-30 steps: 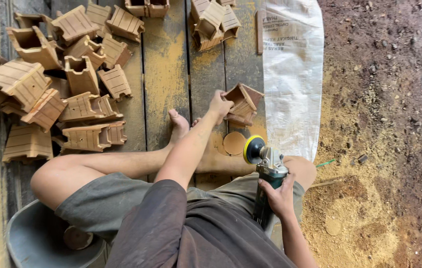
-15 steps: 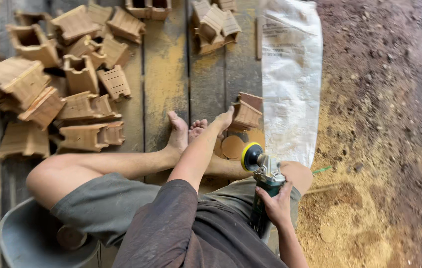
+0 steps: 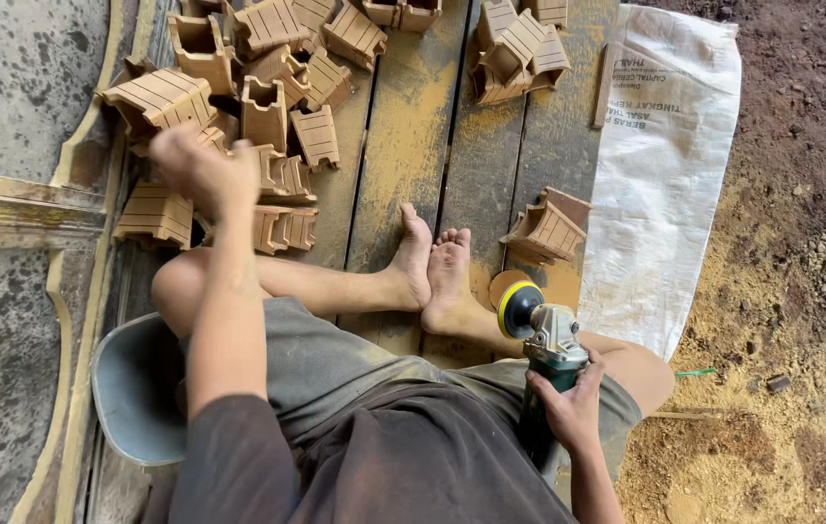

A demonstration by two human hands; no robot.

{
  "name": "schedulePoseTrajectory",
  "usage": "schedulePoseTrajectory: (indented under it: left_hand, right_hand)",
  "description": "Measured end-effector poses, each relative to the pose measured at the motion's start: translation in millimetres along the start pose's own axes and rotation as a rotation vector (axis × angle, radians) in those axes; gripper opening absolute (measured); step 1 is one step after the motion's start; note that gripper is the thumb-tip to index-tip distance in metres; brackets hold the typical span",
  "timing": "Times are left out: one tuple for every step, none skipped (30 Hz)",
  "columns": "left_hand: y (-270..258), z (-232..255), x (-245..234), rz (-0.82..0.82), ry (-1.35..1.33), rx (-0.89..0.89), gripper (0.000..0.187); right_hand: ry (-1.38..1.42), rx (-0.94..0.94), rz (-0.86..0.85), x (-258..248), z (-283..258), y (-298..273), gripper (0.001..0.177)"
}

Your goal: The person sits cross-legged on a wooden floor and uses a handheld electric sander to smooth the edges of small wooden pieces. They pick up pieces from a pile, sand them, and place them back down, repeating the process.

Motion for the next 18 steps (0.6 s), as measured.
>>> schedulePoseTrajectory:
  left_hand:
    - [6, -26, 9, 0.000, -0.003, 0.003, 0.049]
    - [10, -55, 18, -0.011, -0.181, -0.377, 0.062]
    - [11, -85, 28, -0.029, -0.357, -0.755, 0.076]
    - [13, -79, 31, -0.036, -0.361, -0.759, 0.076]
    - [14, -74, 34, -0.029, -0.532, -0.930, 0.052]
    - [16, -69, 37, -0.020, -0.703, -1.099, 0.041]
    - [21, -94, 52, -0.025, -0.706, -1.103, 0.041]
    - [30, -114, 67, -0.019, -0.702, -0.886, 0.032]
    - [38, -133, 83, -0.011, -0.694, -0.670, 0.031]
    - [45, -133, 75, -0.021, -0.695, -0.662, 0.031]
    - [51, -132, 67, 0.006, -0.633, -0.665, 0.028]
    - [60, -127, 60, 0.038, -0.579, -0.666, 0.026]
    - [60, -103, 32, 0.033, -0.588, -0.657, 0.026]
    - [57, -82, 4, 0.070, -0.660, -0.758, 0.020]
    - [54, -62, -24, 0.106, -0.731, -0.858, 0.019]
    - [57, -73, -30, 0.098, -0.729, -0.856, 0.019]
    - [61, -84, -36, 0.136, -0.758, -0.721, 0.020]
    - [63, -97, -43, 0.174, -0.784, -0.590, 0.023]
  right_hand:
    - [0.001, -0.001, 0.004, 3, -4, 2, 0.092]
    - [0.014, 0.009, -0.022, 4, -9, 3, 0.092]
    - [0.026, 0.019, -0.047, 4, -13, 4, 0.092]
    - [0.019, 0.017, -0.042, 5, -11, 6, 0.092]
    - [-0.004, 0.005, -0.061, 6, -10, 7, 0.092]
    - [-0.026, -0.009, -0.080, 8, -9, 10, 0.092]
    - [-0.032, -0.011, -0.076, 7, -8, 7, 0.092]
    - [-0.072, -0.018, -0.083, 8, -6, 5, 0.092]
    - [-0.111, -0.025, -0.090, 8, -4, 4, 0.092]
    - [-0.107, -0.019, -0.080, 8, 0, 0, 0.092]
    - [-0.095, -0.027, -0.085, 8, 4, -3, 0.093]
    - [-0.081, -0.044, -0.088, 8, 8, -1, 0.094]
    - [-0.076, -0.048, -0.076, 8, 7, 0, 0.094]
    - [-0.072, -0.028, -0.072, 8, 6, -2, 0.094]
    - [-0.068, -0.007, -0.067, 8, 6, -4, 0.094]
    - [-0.068, -0.002, -0.061, 8, 7, -4, 0.094]
    - [-0.075, -0.007, -0.057, 8, 9, -4, 0.094]
    - [-0.085, -0.011, -0.059, 7, 11, -4, 0.094]
Point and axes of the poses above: each hand's wrist, its own y-axis towards the middle knuckle, its own x-axis out of the palm, z = x × y, the point moved 1 cm from there along y, towards the middle knuckle, and after that the axes turned 15 degrees about -x, right-handed, at the moved point
